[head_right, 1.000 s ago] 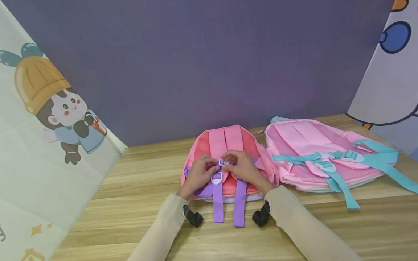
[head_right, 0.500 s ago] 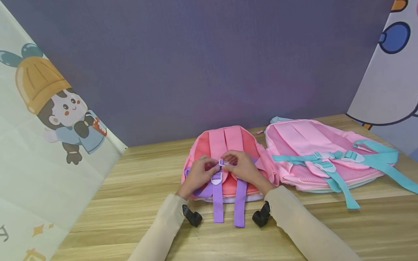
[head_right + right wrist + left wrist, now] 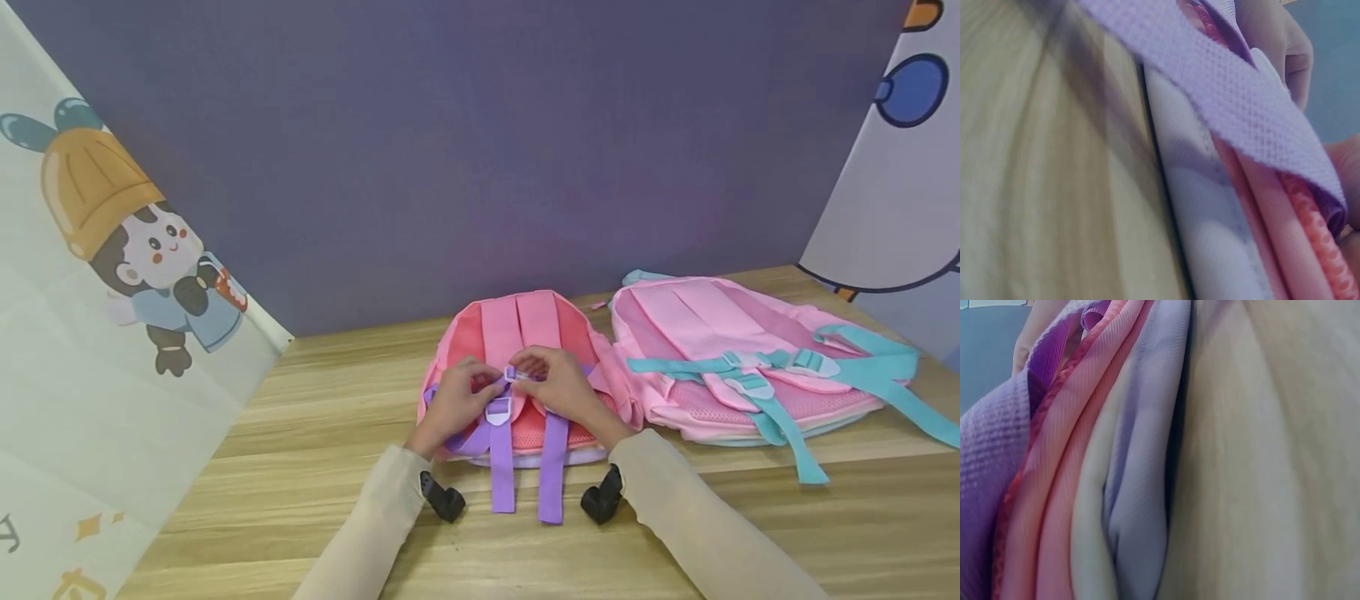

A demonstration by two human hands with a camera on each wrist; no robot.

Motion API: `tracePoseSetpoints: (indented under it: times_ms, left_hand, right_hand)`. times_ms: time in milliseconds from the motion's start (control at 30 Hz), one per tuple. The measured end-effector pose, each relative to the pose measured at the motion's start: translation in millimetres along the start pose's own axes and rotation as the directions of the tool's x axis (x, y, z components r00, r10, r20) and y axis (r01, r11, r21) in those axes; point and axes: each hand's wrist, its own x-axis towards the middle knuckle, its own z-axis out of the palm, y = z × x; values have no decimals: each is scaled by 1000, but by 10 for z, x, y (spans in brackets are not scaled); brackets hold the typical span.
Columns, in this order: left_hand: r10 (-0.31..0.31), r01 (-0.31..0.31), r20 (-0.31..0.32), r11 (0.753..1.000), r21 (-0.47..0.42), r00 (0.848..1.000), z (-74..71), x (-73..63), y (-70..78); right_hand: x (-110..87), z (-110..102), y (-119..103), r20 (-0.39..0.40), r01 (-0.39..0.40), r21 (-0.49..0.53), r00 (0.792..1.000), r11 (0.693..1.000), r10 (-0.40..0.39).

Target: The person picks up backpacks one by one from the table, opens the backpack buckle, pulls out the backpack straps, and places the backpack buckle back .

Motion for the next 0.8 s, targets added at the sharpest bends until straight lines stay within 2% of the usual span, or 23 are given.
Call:
tracePoseSetpoints:
  times_ms: [167,533,800]
  left_hand:
    - [5,-5,-29,1000,-7,1000,17,-6,19]
    - [-5,4,-42,1000,-14,999,50,-2,17]
    - [6,-9,-56,998,-54,998,59,-3,31]
  right_hand:
    - [-2,3,-2,2,7,-2,1000,1000,-7]
    - [0,-1,0,8,6,-22,1000,1000,-6]
    - [0,-10,-6,25,21,-7,999,1000,-21]
